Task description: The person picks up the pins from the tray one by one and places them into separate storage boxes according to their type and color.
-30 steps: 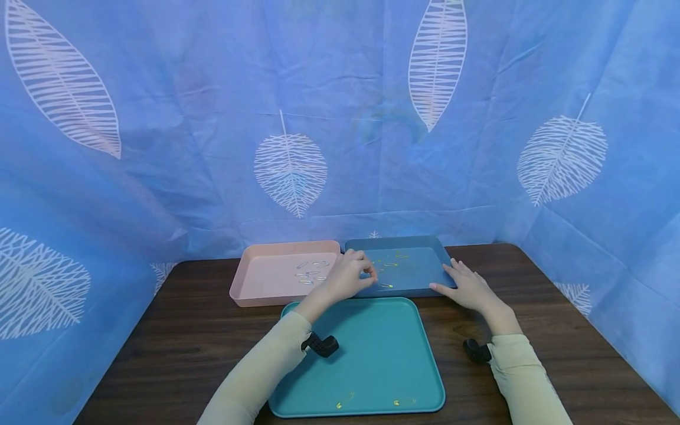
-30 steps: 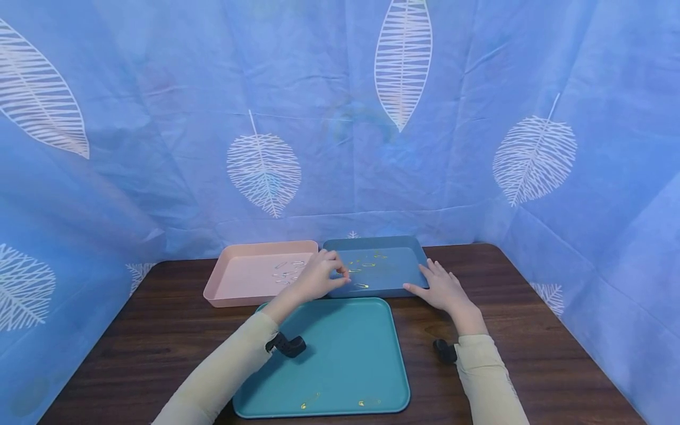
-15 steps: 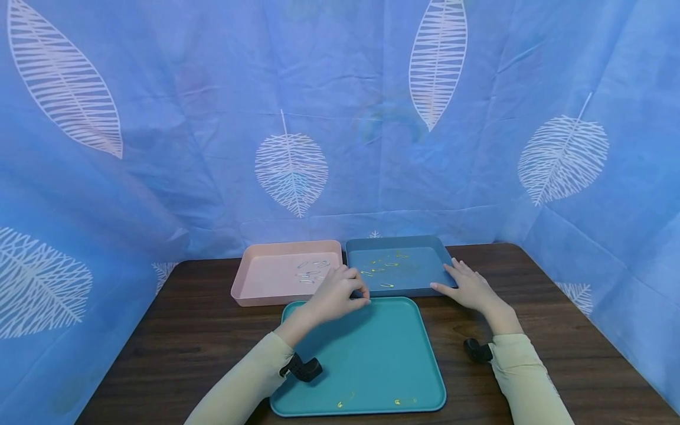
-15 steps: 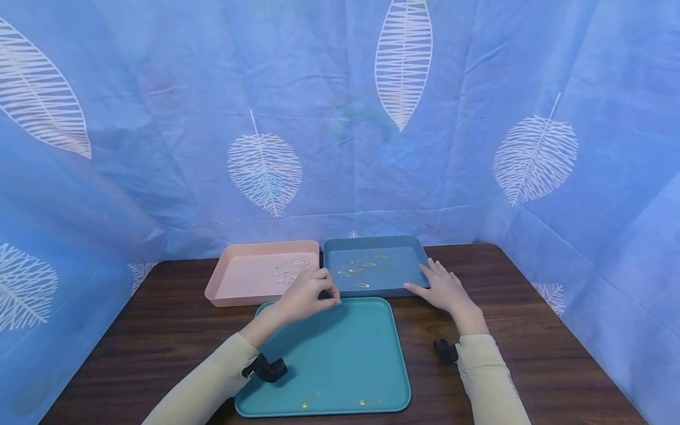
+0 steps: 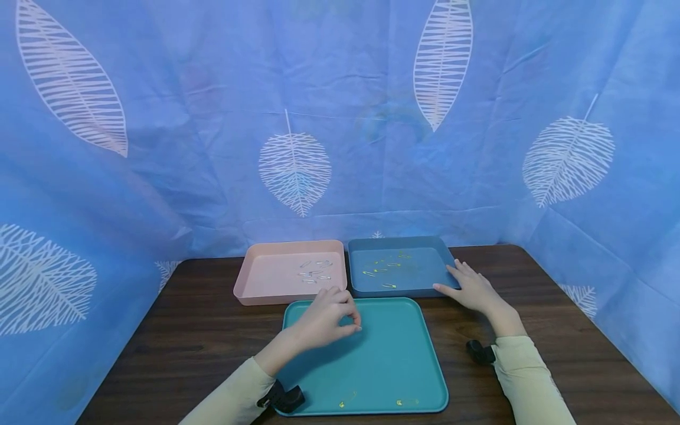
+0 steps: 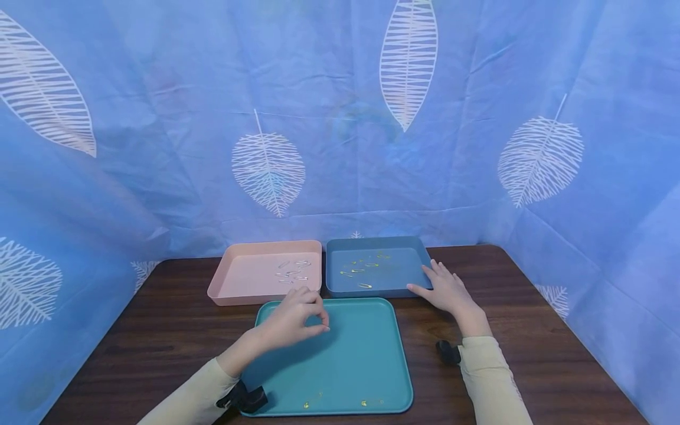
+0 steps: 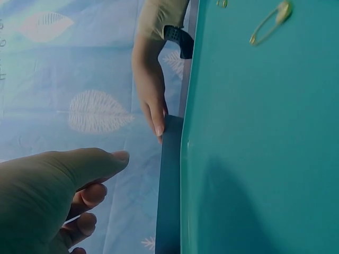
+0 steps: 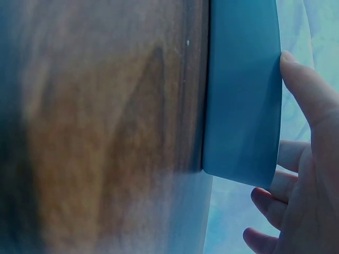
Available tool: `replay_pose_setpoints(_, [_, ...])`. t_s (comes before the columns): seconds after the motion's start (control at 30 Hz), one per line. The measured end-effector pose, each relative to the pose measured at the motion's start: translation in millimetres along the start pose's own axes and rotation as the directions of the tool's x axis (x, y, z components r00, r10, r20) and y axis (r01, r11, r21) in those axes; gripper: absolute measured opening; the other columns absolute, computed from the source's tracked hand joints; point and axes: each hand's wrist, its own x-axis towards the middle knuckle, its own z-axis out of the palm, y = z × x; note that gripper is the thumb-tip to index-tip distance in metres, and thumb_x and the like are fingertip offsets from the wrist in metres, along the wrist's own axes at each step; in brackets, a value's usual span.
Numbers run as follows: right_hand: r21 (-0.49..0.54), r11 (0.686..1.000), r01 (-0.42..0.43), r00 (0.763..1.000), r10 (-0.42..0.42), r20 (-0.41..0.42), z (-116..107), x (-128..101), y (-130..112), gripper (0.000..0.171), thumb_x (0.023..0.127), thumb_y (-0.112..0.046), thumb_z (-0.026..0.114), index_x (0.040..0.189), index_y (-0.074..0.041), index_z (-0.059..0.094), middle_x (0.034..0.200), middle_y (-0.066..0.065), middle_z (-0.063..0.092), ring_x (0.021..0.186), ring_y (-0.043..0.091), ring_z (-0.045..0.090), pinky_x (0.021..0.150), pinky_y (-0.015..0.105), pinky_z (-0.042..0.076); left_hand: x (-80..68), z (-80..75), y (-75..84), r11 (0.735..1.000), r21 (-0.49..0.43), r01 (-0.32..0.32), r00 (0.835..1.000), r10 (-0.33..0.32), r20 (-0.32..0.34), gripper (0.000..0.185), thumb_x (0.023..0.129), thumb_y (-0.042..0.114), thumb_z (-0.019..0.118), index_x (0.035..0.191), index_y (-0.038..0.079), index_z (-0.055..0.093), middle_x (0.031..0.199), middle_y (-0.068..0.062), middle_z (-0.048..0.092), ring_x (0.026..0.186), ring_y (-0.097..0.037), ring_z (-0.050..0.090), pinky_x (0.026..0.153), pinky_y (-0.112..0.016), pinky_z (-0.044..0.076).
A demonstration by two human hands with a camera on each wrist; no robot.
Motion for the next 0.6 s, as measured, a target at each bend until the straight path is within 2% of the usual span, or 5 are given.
replay_pose_setpoints(0.13, [-0.004,1.0,0.001,1.0,-0.001,-0.001,0,0,0,0.087,0.092,-0.057,0.054,0.147,0.007,0.034,0.154,0.036,0.02,0.143,0.053,0.018,0.11,0.071,0.017,-10.1,-4.3,6.8,1.0,-0.016,-0.01,1.0,0.01,0.026,0.008,0.084,0.034,0.076,0.081,0.029,0.07,0.087,0.013,0.056,0.081,-0.004,0.041,0.073,-0.02,0.029])
replay_pose_setpoints(0.33, [0.001,1.0,0.008,1.0,-0.008,-0.004,0,-1,1,0.087,0.093,-0.056,0.055,0.147,0.008,0.034,0.153,0.037,0.021,0.142,0.053,0.018,0.109,0.072,0.018,-22.7,-6.9,14.3,0.998,-0.059,-0.022,0.991,0.03,0.133,0.007,0.083,0.035,0.077,0.085,0.03,0.071,0.09,0.015,0.056,0.086,-0.002,0.043,0.076,-0.018,0.029])
replay_pose_setpoints(0.47, [-0.001,1.0,0.015,1.0,-0.015,-0.01,0,-1,0,0.086,0.093,-0.056,0.055,0.146,0.009,0.035,0.153,0.037,0.021,0.142,0.053,0.019,0.109,0.072,0.018,-29.6,-6.8,17.1,0.995,-0.1,-0.02,0.97,0.044,0.24,0.008,0.084,0.032,0.077,0.09,0.032,0.072,0.094,0.017,0.056,0.089,-0.002,0.042,0.076,-0.019,0.028])
replay_pose_setpoints(0.6, [0.0,1.0,0.015,1.0,-0.015,-0.011,0,-2,0,0.086,0.092,-0.056,0.055,0.146,0.009,0.035,0.153,0.037,0.022,0.142,0.054,0.019,0.108,0.072,0.018,-34.5,-7.1,18.5,0.985,-0.172,-0.02,0.933,0.08,0.35,0.014,0.084,0.026,0.076,0.095,0.035,0.072,0.097,0.019,0.056,0.092,0.0,0.041,0.077,-0.019,0.026])
